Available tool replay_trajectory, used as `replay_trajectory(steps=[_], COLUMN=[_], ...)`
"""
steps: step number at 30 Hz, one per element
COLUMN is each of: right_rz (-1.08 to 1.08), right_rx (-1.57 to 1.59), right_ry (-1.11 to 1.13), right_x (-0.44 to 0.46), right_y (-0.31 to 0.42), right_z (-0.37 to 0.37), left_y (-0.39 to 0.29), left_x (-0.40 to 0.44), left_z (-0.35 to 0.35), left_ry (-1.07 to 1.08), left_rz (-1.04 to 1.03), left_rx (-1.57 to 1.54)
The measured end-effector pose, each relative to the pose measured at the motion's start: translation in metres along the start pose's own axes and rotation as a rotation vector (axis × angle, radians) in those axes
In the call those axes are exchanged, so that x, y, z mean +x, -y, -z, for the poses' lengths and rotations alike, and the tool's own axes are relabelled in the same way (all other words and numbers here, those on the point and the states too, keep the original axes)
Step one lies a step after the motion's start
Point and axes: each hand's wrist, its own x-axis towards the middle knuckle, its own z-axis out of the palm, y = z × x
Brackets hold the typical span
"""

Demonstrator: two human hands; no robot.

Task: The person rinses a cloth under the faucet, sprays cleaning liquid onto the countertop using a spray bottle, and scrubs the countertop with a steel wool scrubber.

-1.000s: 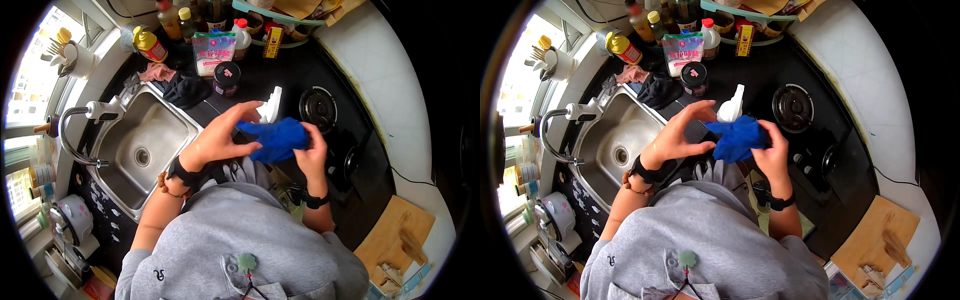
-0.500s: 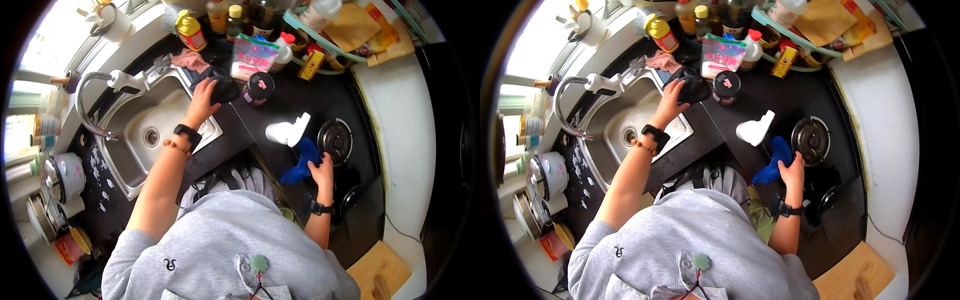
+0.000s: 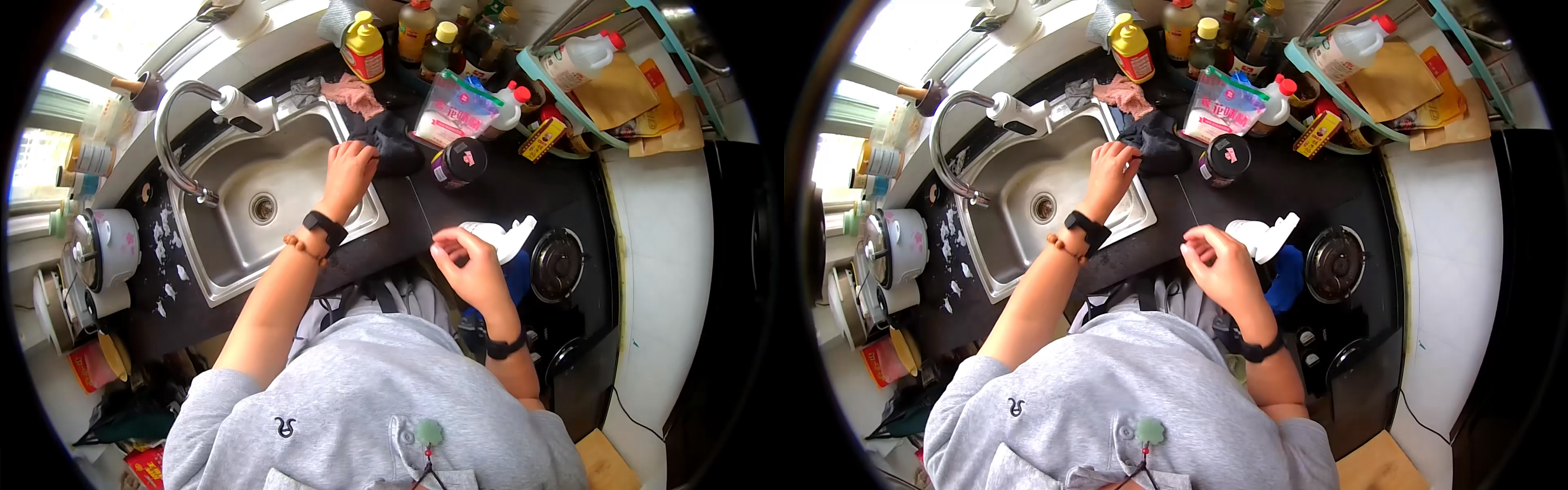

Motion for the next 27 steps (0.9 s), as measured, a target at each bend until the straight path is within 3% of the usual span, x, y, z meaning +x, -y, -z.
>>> replay_trajectory(steps=[2,8,13,19,23,27], right_rz=[-0.079,0.192,0.289,0.335,0.429,0.491], right_rx=[-0.023,-0.369,-0.43,-0.397,-0.333,-0.411], right_ry=[0.024,-0.142,0.09,0.039,0.23,0.181], right_x=[0.032,0.095,0.104,0.105,0.111,0.111], right_y=[-0.017,-0.095,-0.115,-0.103,-0.086,-0.077], right_z=[-0.02,-0.1,-0.14,-0.153,-0.166,-0.167], left_y=[-0.005,0.016,0.025,0.03,0.028,0.024], left_x=[-0.012,-0.083,-0.129,-0.143,-0.14,-0.133], left_z=[0.03,0.069,0.073,0.087,0.085,0.089], left_ry=[-0.057,-0.04,0.023,-0.004,0.005,-0.004], left_rz=[0.018,0.164,0.236,0.249,0.155,0.109], left_rx=[-0.068,-0.054,-0.071,-0.135,-0.143,-0.166])
